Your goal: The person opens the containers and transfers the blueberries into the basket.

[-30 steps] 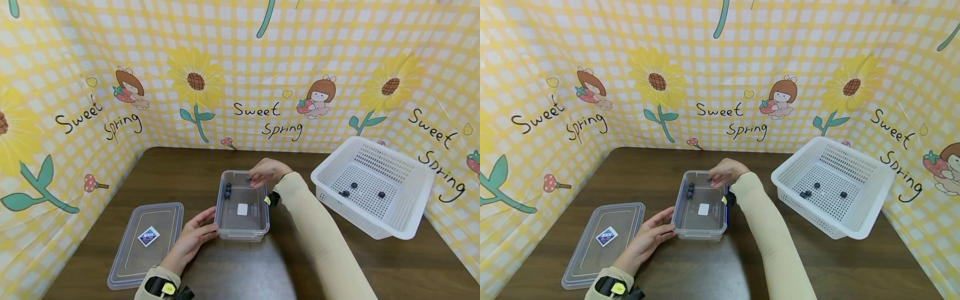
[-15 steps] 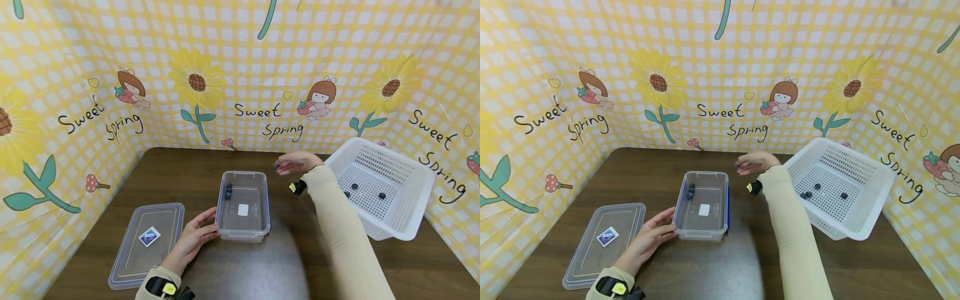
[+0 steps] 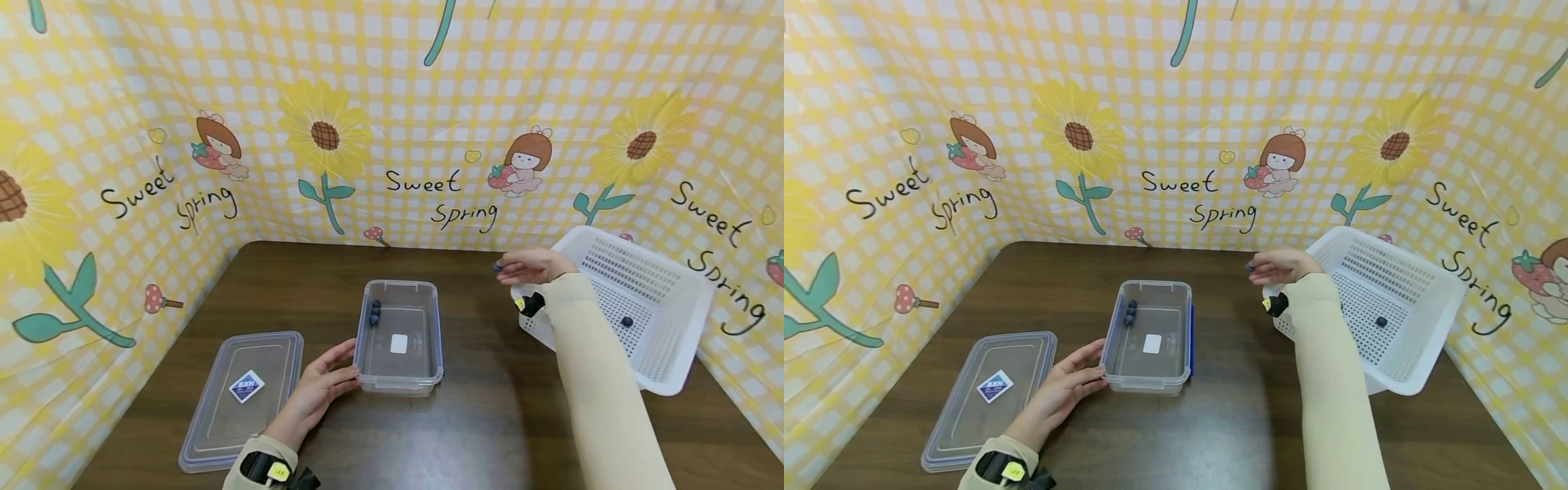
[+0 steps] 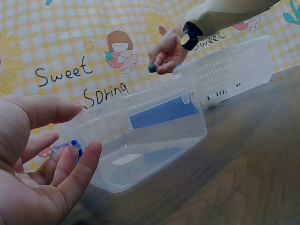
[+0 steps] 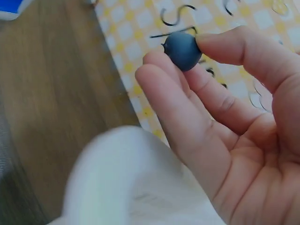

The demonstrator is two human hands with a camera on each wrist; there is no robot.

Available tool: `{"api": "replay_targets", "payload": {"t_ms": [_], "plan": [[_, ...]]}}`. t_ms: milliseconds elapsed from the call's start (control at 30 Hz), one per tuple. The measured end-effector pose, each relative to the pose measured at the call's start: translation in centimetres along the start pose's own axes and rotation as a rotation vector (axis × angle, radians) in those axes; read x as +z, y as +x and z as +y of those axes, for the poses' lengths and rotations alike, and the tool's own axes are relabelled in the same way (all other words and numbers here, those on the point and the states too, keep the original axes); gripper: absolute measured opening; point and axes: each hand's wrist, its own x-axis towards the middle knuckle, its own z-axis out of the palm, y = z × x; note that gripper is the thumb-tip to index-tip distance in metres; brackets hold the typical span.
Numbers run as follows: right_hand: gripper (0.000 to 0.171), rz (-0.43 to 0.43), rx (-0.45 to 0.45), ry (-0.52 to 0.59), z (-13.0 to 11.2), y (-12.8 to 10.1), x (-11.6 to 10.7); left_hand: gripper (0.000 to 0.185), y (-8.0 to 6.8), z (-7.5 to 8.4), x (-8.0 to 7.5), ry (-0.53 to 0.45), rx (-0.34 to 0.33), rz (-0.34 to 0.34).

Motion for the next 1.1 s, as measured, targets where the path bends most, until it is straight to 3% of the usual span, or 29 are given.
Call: {"api": "replay_targets", "payload": {"t_ms": [433,733,967,1100], "plan": [[0.026,0.019,0.020,0.149,1.0,-3.0,-4.2,0.062,-0.2,0.1,-0.2,0.002,0.004,-0.021],[0.019,0.055,0.053,0.198,2.8,-5.1,-6.9,0.062,0.0,0.1,-0.3,0.006,0.004,-0.026],[0.021,0.073,0.108,0.279,4.0,-5.7,-8.5,0.062,-0.1,0.0,-0.3,0.009,0.009,-0.026],[0.021,0.070,0.127,0.268,4.4,-5.8,-9.0,0.062,0.0,0.0,-0.2,0.008,0.010,-0.020]]}}
